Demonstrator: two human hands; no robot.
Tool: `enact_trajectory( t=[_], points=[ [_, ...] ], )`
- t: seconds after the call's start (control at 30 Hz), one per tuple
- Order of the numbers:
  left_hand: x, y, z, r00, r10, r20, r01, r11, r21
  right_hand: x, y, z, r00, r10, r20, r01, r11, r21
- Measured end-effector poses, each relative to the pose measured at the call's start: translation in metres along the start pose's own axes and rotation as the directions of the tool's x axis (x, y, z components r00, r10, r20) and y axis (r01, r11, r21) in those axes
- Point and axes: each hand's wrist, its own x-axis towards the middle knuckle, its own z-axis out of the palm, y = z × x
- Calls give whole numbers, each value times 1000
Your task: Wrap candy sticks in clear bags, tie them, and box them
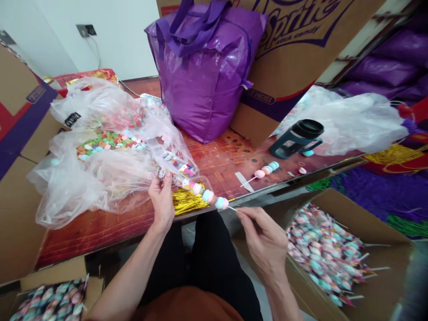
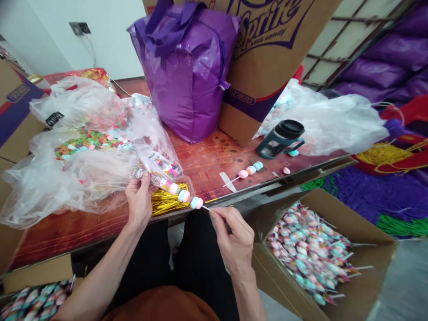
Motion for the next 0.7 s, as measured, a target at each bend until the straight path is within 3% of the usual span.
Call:
enact_trajectory(
  t=[0.33,0.7],
  points=[
    [-2,-3,-2,996,-65,-62,64,998,-26,-2,-3,2,998,62,2,-62,998,6],
    [-2,-10,-3,997,-26,78,28,1000,-15,-8,4,11,984,173,-31,-168,977,131]
  ],
)
